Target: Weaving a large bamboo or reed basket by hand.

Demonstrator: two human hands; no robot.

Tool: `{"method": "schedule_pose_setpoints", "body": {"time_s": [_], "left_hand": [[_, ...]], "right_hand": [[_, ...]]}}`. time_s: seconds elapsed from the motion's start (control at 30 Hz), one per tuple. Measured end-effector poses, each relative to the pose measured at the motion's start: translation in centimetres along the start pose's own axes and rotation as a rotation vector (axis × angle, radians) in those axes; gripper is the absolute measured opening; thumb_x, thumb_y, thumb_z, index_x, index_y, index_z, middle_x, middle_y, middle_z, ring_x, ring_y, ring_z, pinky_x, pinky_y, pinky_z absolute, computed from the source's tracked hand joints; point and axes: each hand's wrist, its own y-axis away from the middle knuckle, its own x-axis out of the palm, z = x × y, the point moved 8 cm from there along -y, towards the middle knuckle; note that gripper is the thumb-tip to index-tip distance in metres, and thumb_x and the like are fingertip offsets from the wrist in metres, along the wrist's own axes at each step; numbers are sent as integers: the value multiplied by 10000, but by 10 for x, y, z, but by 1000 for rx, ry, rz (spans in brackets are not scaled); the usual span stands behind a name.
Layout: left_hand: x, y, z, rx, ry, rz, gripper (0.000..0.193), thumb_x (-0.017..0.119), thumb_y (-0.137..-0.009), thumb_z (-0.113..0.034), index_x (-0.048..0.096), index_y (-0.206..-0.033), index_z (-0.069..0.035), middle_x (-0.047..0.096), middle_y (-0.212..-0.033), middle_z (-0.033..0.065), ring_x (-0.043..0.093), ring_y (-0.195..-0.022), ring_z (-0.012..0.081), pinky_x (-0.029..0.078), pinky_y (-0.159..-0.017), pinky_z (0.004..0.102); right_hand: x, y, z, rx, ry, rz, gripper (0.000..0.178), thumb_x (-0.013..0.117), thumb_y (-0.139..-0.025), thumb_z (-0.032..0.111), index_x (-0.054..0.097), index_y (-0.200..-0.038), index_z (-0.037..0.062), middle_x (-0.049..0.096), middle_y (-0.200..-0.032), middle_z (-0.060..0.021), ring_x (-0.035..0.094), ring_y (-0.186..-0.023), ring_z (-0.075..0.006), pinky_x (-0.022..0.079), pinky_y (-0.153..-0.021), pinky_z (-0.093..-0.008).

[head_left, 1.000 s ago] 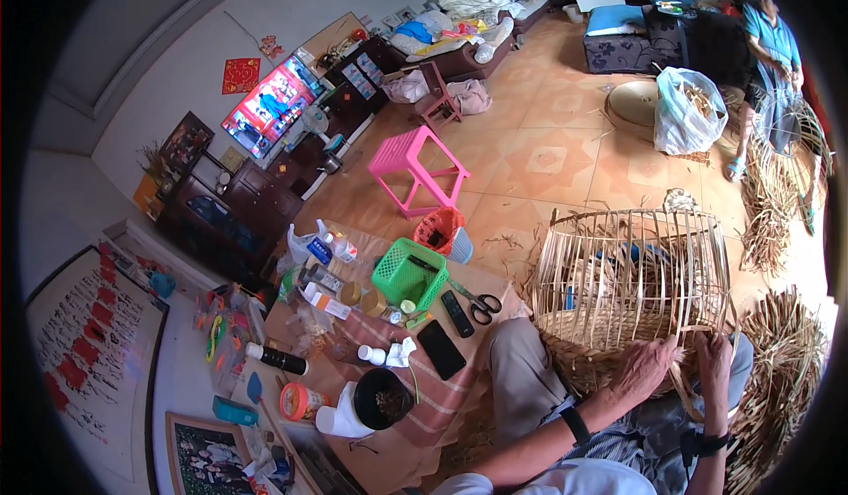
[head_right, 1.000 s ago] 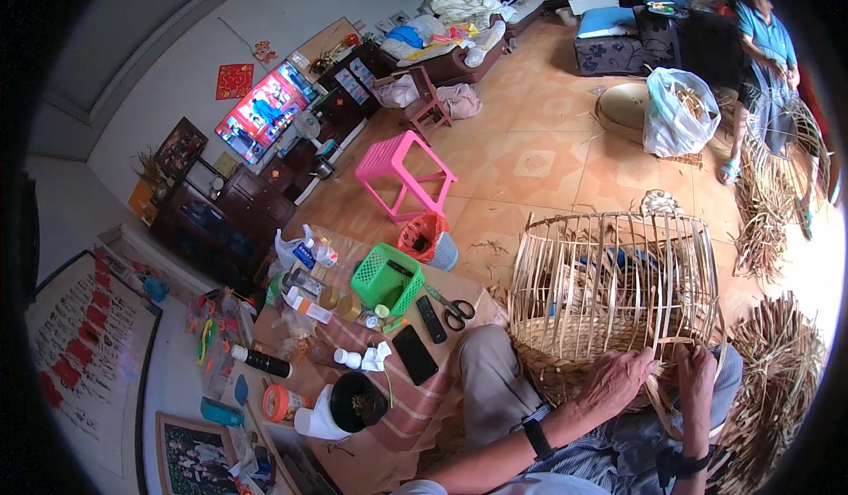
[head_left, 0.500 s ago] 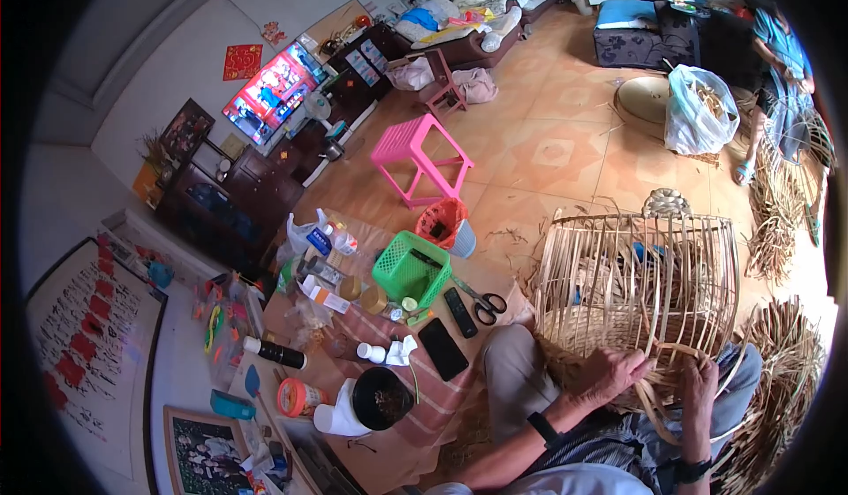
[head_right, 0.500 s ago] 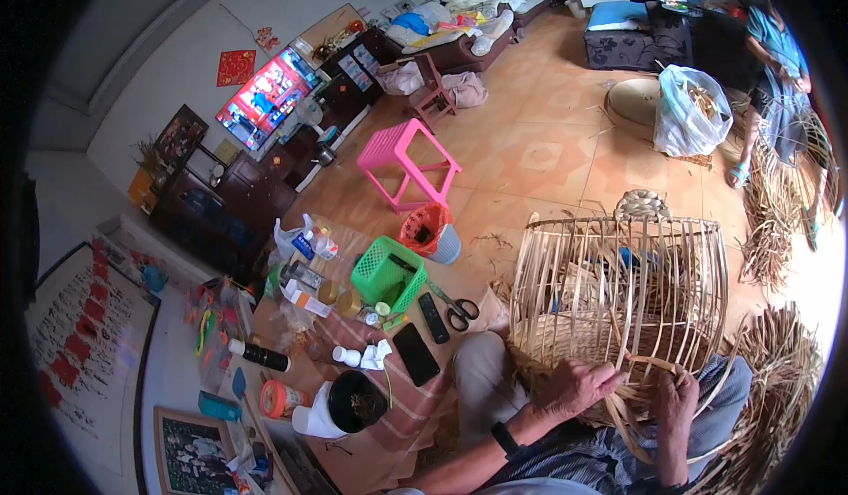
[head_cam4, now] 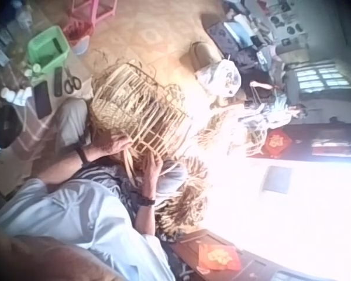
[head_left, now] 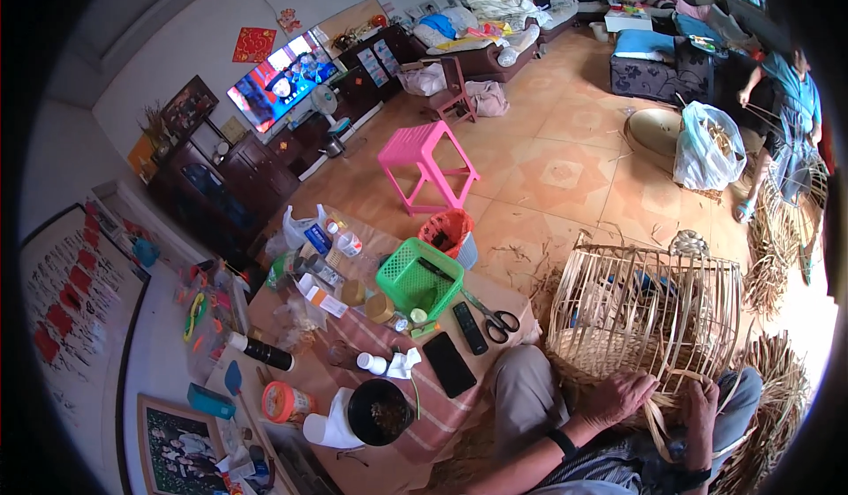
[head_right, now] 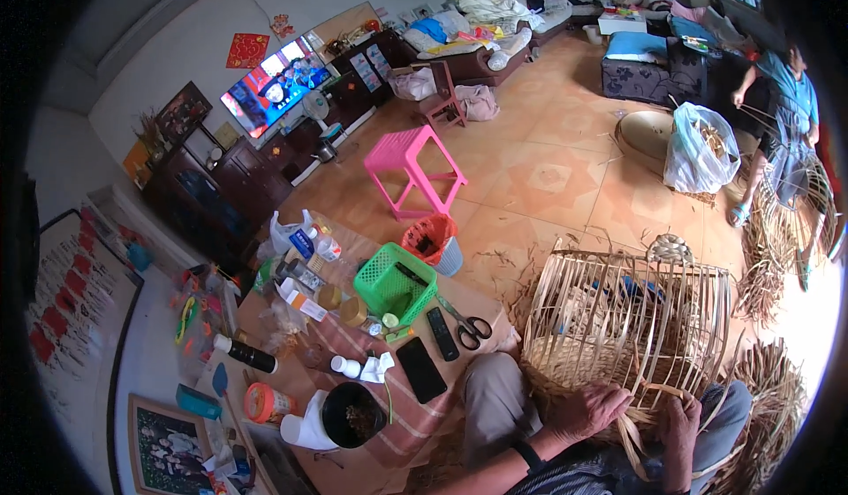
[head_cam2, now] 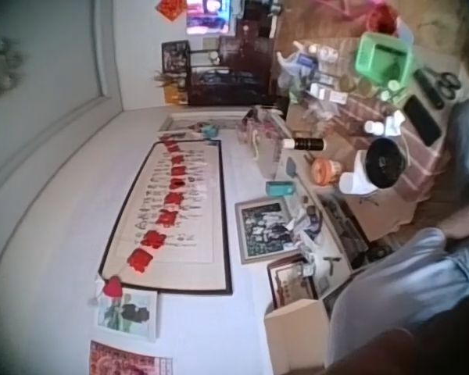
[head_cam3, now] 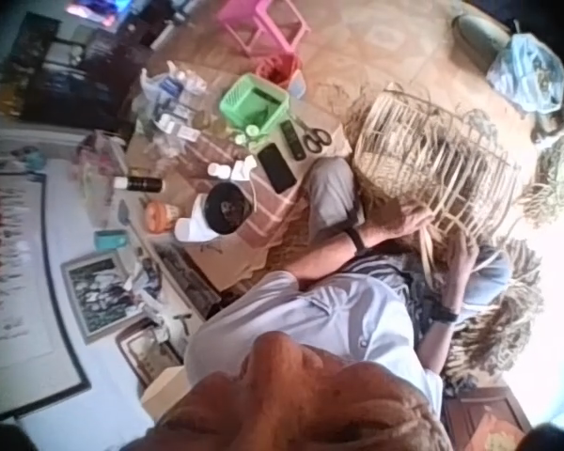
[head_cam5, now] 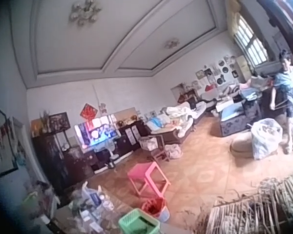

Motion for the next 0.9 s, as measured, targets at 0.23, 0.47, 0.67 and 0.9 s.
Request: {"method": "schedule_pose_setpoints", "body": {"time_s": [0.23,0.47,0.67,0.9], "left_hand": [[0,2,2,27,56,16,122,630,-989,-161,562,-1009,-63,588,-820,94,644,-785,269,524,-753,392],[2,2,8,24,183,19,137,598,-1008,-165,546,-1021,-40,596,-818,123,662,-785,292,527,-697,420],[6,4,11,-4,210,51,135,579,-1014,-167,536,-1048,-43,604,-802,127,667,-780,295,528,-696,423],[6,7,11,40,164,28,129,573,-1017,-168,525,-1050,-53,607,-783,121,667,-783,299,528,-698,429]], "right_hand": [[-4,-2,4,2,22,-1,191,584,-1032,197,645,-934,44,494,-533,46,420,-356,-56,316,-323,-232],[4,1,18,-8,45,-32,216,588,-1021,213,602,-856,73,468,-525,51,402,-358,-58,308,-330,-231],[25,11,32,-19,103,91,238,585,-1015,270,558,-854,96,446,-523,49,379,-367,-59,309,-338,-240],[17,8,28,-36,63,50,227,594,-1012,270,558,-880,89,456,-519,36,391,-364,-78,330,-343,-254]]}}
